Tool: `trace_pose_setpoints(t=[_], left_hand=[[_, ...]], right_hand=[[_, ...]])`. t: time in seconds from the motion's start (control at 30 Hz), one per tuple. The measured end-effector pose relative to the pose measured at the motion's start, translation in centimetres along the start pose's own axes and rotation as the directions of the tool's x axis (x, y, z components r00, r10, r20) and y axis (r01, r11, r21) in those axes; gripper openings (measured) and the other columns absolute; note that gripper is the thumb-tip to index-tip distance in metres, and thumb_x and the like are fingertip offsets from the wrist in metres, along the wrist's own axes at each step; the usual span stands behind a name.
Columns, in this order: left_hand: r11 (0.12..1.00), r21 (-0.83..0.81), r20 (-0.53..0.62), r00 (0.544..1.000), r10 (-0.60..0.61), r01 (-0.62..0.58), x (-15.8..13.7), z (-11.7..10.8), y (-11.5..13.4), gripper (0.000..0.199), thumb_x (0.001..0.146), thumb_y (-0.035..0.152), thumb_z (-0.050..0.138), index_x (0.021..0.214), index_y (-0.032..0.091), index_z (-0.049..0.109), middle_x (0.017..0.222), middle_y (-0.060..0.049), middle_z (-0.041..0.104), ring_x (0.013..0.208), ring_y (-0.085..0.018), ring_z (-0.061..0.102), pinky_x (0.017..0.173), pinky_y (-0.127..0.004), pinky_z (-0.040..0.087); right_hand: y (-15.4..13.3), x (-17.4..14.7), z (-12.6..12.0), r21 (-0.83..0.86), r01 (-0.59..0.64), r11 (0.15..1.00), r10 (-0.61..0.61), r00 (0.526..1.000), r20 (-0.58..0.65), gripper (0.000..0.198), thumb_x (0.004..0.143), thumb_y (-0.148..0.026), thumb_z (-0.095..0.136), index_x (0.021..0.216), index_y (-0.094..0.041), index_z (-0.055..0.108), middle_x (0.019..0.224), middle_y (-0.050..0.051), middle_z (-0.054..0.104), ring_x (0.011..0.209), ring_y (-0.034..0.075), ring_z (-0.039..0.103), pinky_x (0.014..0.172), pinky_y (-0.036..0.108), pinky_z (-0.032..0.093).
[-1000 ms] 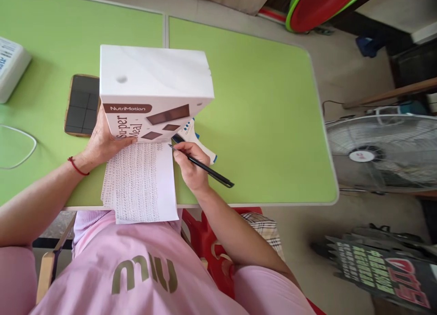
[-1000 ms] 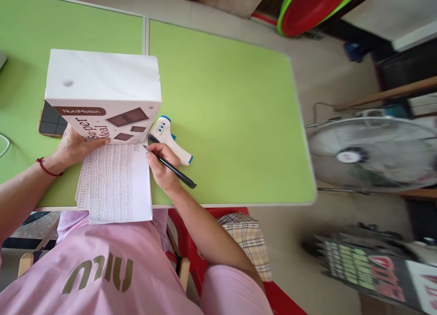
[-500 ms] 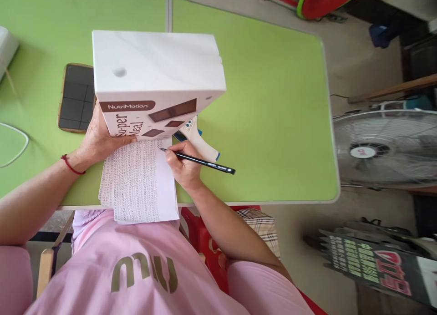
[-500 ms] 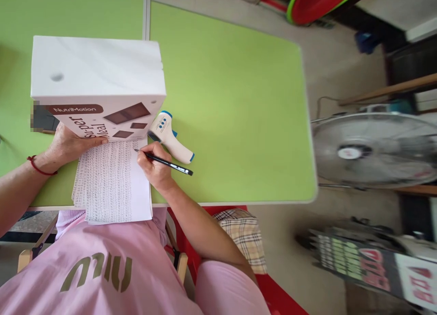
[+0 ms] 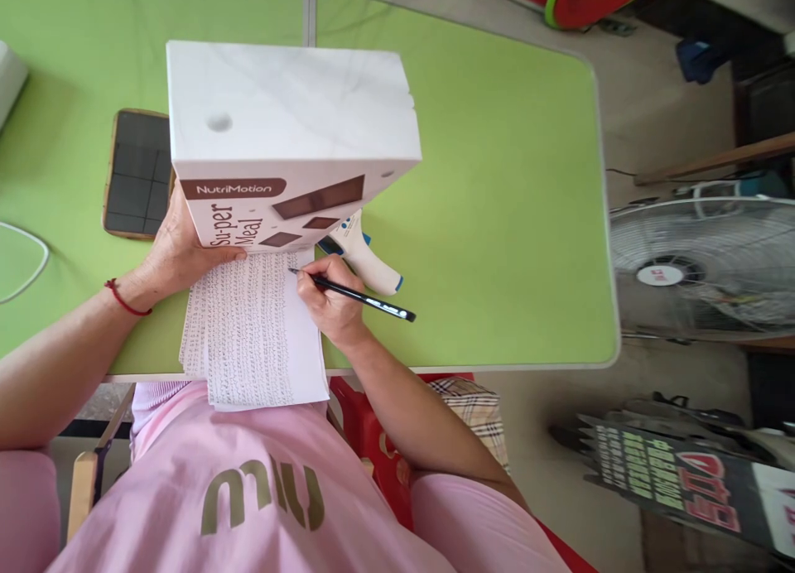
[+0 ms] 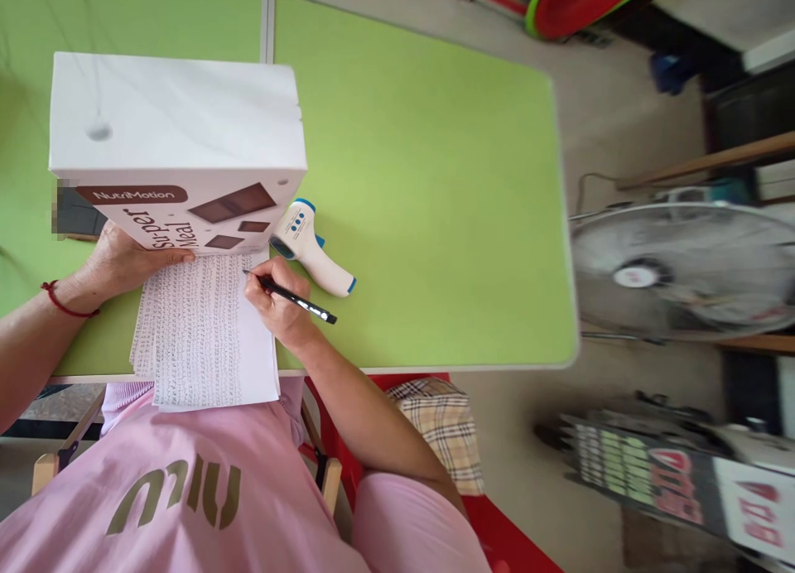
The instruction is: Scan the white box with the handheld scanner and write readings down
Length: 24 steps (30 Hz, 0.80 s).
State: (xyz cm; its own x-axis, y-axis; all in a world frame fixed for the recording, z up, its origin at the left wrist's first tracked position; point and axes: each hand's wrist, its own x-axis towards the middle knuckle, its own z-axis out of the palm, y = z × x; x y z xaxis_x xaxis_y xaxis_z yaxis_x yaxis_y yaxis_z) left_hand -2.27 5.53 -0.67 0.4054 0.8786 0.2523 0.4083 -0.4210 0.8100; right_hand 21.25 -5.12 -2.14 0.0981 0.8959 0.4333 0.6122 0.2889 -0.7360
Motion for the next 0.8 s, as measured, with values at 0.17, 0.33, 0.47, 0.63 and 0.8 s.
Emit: trace_pose_setpoints(t=[0.17,0.33,0.47,0.63,0.8], left_hand=[[0.999,0.044,0.002,1.000,-0.005,0.005,-0.12,0.18,-0.63,0.075,0.067,0.062,0.088,0.124,0.024,0.058,0.120,-0.010,0.066,0.131,-0.040,0.056,0.114,-0.062,0.048],[0.999,0.041,0.002,1.000,-0.020,0.020,-0.15,0.19,-0.62,0.074,0.068,0.062,0.088,0.125,0.025,0.058,0.121,-0.010,0.066,0.128,-0.039,0.058,0.113,-0.061,0.049],[0.999,0.047,-0.006,1.000,0.019,-0.019,-0.07,0.07,-0.30,0.079,0.066,0.063,0.089,0.126,0.023,0.056,0.120,-0.011,0.066,0.134,-0.041,0.054,0.114,-0.063,0.048],[0.999,0.049,0.009,1.000,-0.015,0.015,-0.10,0.13,-0.64,0.075,0.067,0.061,0.089,0.124,0.024,0.057,0.119,-0.010,0.067,0.131,-0.039,0.056,0.116,-0.061,0.047],[0.999,0.052,0.014,1.000,-0.017,0.016,-0.06,0.12,-0.64,0.081,0.067,0.061,0.089,0.132,0.027,0.054,0.126,-0.008,0.065,0.136,-0.038,0.053,0.118,-0.060,0.044]], right_hand=[[-0.04,0.03,-0.04,0.035,0.020,0.999,-0.020,1.000,-0.009,0.011,0.086,-0.020,0.056,0.078,-0.025,0.051,0.062,-0.006,0.057,0.052,0.011,0.052,0.051,0.025,0.045],[0.03,0.00,-0.05,0.052,0.019,0.998,-0.018,1.000,-0.009,0.011,0.085,-0.019,0.056,0.077,-0.025,0.051,0.063,-0.006,0.057,0.052,0.010,0.051,0.051,0.025,0.045],[0.09,-0.04,-0.10,0.023,-0.041,0.999,0.041,0.999,-0.018,0.009,0.087,-0.024,0.054,0.078,-0.025,0.051,0.062,-0.006,0.058,0.052,0.011,0.051,0.052,0.026,0.046],[0.11,0.02,0.00,0.007,-0.033,0.999,0.033,0.999,-0.017,0.010,0.086,-0.025,0.055,0.078,-0.025,0.049,0.063,-0.006,0.058,0.052,0.011,0.051,0.052,0.026,0.047],[0.14,0.09,0.06,0.031,-0.006,1.000,0.006,1.000,-0.013,0.011,0.085,-0.021,0.054,0.077,-0.025,0.048,0.062,-0.007,0.056,0.051,0.010,0.050,0.051,0.025,0.045]])
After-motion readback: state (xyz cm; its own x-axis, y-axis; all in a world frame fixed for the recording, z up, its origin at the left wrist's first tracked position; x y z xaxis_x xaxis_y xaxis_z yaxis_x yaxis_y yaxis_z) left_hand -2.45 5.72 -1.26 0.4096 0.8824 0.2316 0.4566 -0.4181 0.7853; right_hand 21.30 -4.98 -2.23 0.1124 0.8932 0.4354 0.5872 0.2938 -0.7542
